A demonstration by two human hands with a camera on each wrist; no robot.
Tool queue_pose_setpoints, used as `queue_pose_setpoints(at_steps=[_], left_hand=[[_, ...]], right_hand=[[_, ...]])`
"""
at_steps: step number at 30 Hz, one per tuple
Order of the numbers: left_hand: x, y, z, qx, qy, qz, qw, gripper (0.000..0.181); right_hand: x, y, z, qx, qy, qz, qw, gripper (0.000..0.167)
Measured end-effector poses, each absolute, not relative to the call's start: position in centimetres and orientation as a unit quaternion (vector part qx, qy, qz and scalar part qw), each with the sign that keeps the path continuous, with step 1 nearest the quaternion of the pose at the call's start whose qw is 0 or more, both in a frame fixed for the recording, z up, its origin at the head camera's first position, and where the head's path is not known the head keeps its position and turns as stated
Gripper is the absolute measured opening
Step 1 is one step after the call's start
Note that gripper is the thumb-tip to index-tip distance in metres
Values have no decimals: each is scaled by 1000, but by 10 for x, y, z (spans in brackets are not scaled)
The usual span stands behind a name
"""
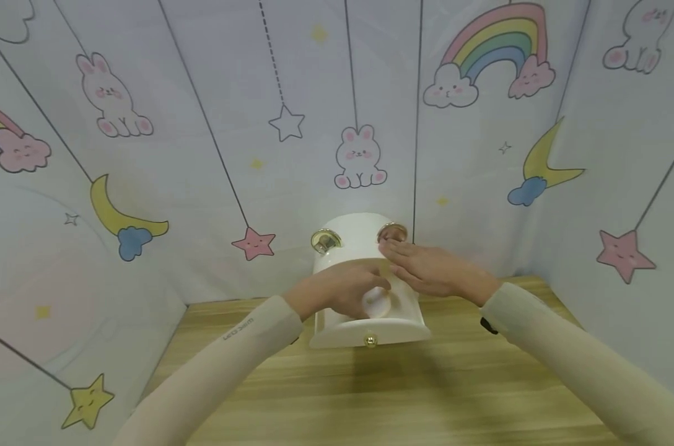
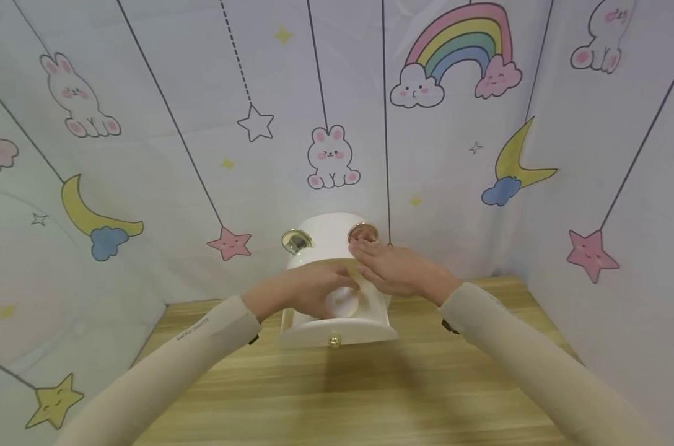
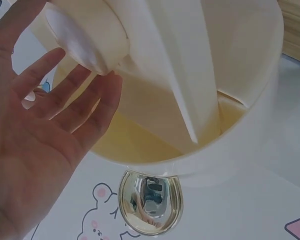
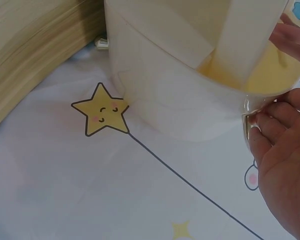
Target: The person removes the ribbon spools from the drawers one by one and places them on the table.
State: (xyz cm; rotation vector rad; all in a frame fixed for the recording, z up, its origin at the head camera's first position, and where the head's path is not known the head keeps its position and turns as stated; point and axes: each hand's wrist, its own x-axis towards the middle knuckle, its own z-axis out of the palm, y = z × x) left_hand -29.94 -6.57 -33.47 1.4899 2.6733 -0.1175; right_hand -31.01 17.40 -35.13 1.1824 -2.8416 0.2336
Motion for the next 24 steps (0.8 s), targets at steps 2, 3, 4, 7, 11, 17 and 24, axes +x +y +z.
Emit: queue_pose_setpoints(at_steps=[2,3,4,7,11,17,24], left_hand=[[-300,-66,-334,485,873,-39,39,58],[-300,-66,-334,485,873,-39,39,58],[-300,-66,-334,485,873,-38,38,57],[-300,-66,-334,484,873,-38,39,57],[-300,-65,-335,482,874,-39,39,57],[-301,-65,-338,481,874,-53,30,55],[-303,-66,-338,474,879,-40,43,58]], right_hand=[[-311,173,-351,384,-920,76,30,58],[-311,173,-351,384,-920,75,30,58],[-311,172,-351,384,-920,75,31,58],[-311,172,-351,385,-920,71,32,58],[-310,172,-350,385,-920,70,30,58],[-309,172,-349,381,-921,74,27,58],[-309,172,-351,383,-920,74,28,58]])
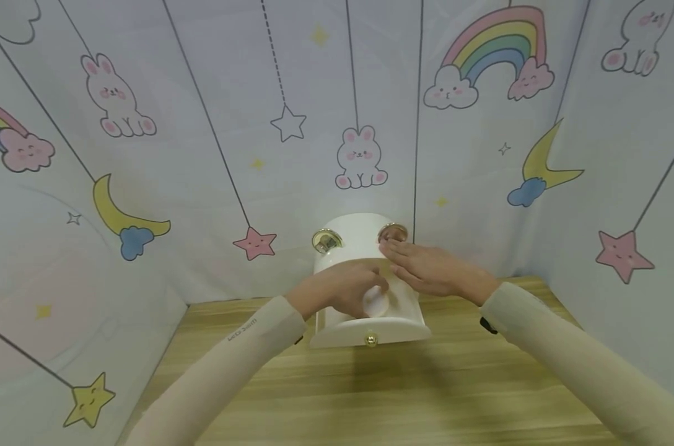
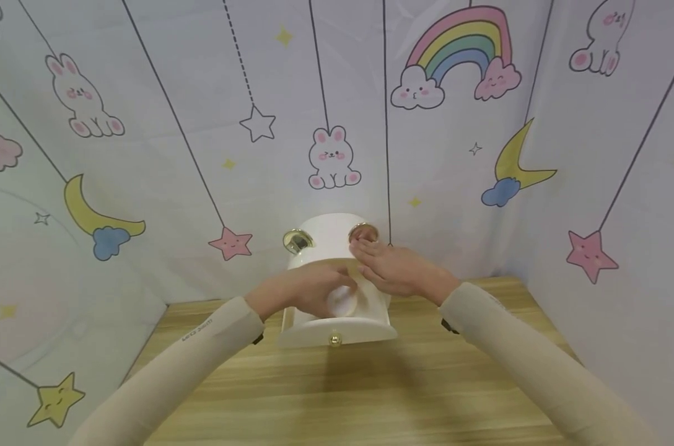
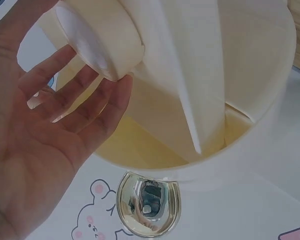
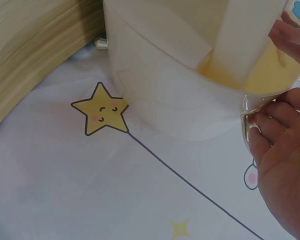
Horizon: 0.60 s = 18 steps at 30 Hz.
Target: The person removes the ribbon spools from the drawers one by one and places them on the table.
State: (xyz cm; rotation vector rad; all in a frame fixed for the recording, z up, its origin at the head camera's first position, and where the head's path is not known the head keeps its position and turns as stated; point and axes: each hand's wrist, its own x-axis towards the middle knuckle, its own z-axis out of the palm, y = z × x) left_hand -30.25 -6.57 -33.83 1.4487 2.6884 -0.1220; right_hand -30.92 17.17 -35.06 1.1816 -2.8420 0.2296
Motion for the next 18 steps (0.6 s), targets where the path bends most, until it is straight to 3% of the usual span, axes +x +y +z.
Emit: queue_pose_setpoints(at_steps=[9,18], left_hand=[[-303,-74,-326,424,900,7,95,72],[-293,-79,-314,425,901,16,85,73]], right_hand=[[-311,173,-351,383,-920,76,29,58],[-311,173,-351,383,-920,75,27,59]])
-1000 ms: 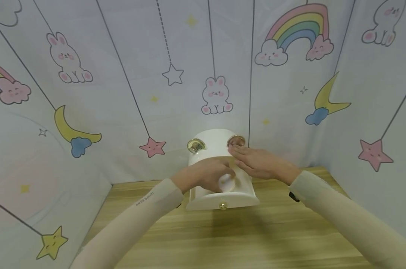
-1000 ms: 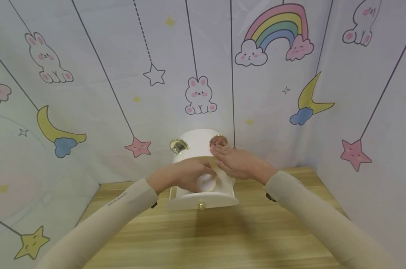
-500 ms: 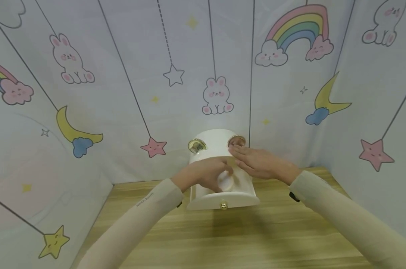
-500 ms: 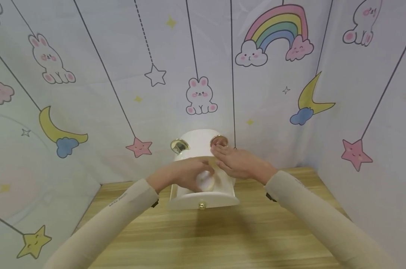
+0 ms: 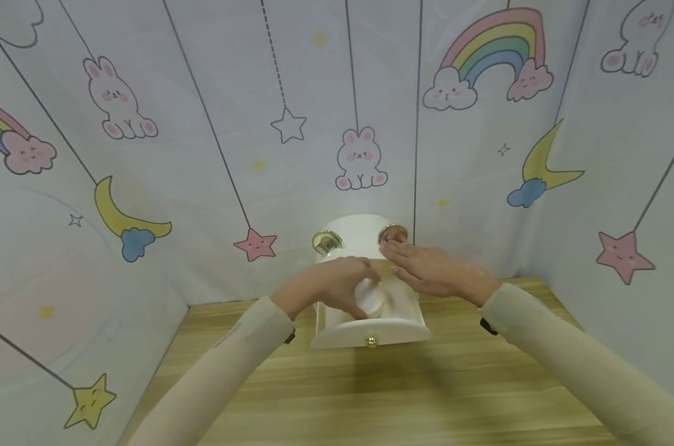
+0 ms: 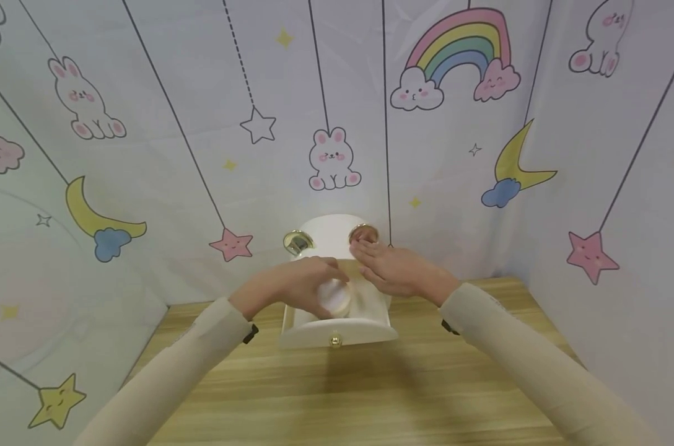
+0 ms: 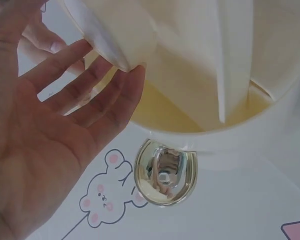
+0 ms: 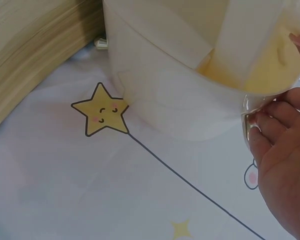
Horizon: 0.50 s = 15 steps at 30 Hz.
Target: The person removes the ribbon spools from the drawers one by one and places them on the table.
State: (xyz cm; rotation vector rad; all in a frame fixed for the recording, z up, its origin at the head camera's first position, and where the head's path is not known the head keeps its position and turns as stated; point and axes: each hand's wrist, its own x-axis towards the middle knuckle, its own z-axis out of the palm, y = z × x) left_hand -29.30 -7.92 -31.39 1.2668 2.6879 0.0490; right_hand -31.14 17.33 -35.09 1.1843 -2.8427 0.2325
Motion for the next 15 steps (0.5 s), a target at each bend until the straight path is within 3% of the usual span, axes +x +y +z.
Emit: queue_pose_setpoints(at_steps=[15], left_hand=[[-277,-104,-296,404,910,68,70,75]], right_hand=[[-312,173,-353,389,-918,73,37,58]])
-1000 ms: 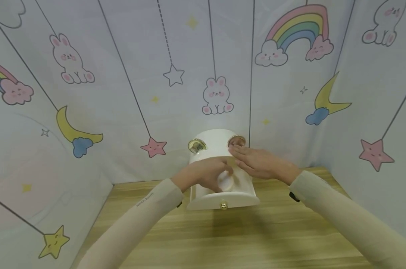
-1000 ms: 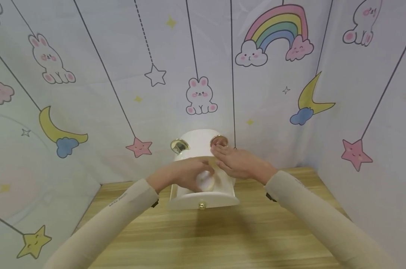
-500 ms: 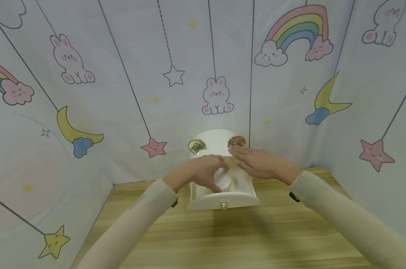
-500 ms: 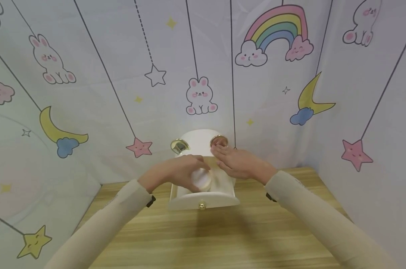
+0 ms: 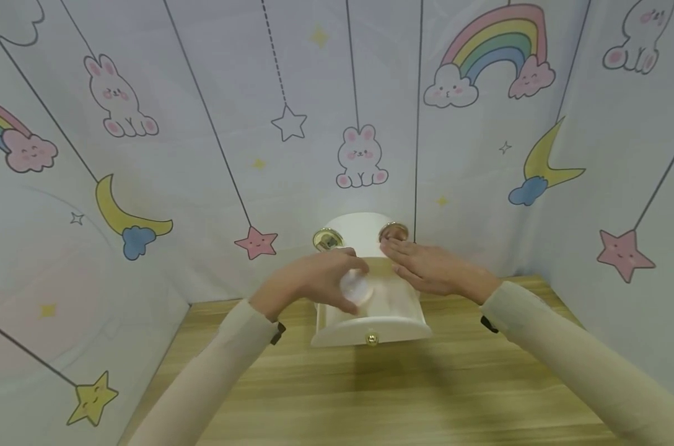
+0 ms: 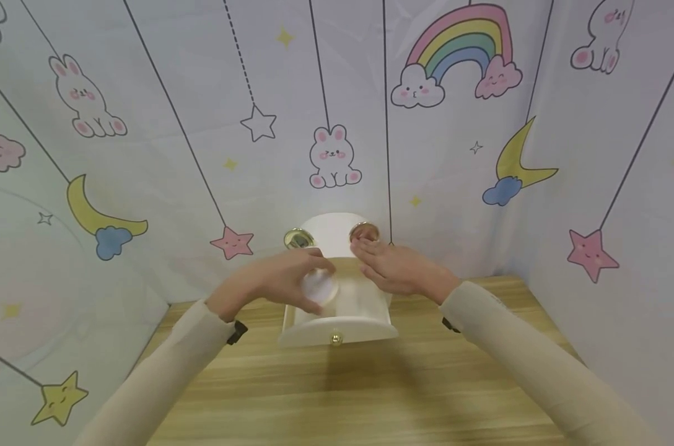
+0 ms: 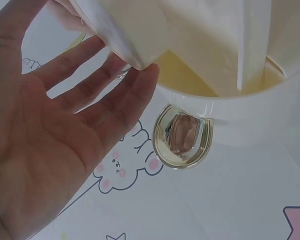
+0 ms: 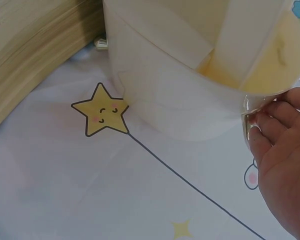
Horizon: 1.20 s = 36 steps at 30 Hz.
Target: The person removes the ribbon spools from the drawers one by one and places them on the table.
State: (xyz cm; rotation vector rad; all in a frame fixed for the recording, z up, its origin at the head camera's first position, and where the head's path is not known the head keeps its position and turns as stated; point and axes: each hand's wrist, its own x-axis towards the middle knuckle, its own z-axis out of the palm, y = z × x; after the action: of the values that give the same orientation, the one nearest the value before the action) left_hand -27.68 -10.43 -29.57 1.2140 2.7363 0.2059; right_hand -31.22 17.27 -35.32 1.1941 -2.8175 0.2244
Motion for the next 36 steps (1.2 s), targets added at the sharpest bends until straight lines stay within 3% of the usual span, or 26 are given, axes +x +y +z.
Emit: queue_pose_setpoints(at_steps=[21,36], left_hand=[[-258,-153,-300,351,931,100,16,68],[-261,-196,-313,295,946,131,15,67]], right_hand=[[-312,172,-350,382,-920,76,32,58],[-310,171,-351,385,-919,74,32,58]])
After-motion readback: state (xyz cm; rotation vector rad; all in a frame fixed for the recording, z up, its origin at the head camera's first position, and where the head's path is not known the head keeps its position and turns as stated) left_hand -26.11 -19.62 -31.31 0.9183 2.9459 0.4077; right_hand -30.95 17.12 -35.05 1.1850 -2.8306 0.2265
